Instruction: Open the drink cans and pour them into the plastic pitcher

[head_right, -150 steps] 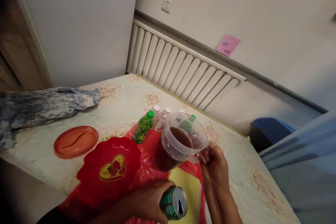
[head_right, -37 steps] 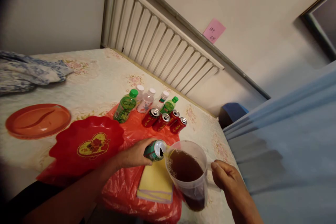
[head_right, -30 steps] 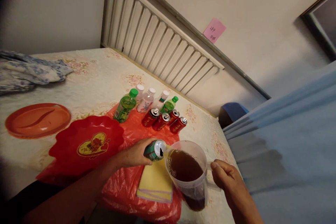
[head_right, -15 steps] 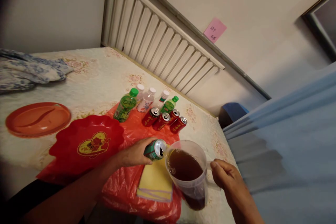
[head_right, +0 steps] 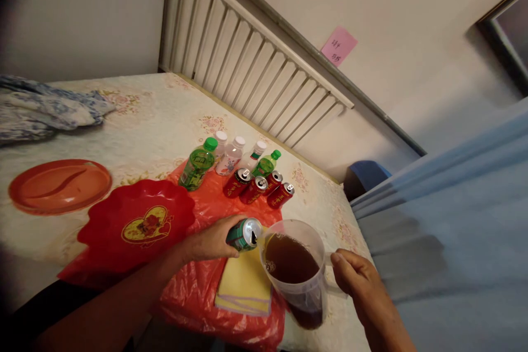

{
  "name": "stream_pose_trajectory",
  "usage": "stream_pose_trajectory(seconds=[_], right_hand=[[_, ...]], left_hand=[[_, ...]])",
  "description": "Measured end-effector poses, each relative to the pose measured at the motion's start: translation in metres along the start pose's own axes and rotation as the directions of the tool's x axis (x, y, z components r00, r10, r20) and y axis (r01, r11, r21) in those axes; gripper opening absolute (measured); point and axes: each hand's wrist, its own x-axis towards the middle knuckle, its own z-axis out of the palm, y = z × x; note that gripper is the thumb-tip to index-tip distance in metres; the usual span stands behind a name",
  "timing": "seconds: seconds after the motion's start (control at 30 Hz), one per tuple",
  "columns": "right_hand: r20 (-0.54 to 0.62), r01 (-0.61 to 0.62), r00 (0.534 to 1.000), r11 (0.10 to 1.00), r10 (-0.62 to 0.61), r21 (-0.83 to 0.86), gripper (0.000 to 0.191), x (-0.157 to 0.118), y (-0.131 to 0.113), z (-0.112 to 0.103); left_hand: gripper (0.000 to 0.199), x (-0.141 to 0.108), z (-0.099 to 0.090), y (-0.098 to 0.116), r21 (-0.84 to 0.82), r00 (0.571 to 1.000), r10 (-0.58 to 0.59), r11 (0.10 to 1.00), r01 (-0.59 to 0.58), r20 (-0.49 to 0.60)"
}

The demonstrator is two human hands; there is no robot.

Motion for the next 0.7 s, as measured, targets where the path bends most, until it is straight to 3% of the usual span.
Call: stream_pose_trajectory(seconds=[0.7], right_hand=[[0.018,0.004,1.0,1.0,-0.004,-0.024,0.056,0.0007,-0.0025,-0.0013]], left_hand=[[0.076,-0.0005,-0.0006,0.0006,0.007,1.0,-0.015,1.0,0.015,0.01]])
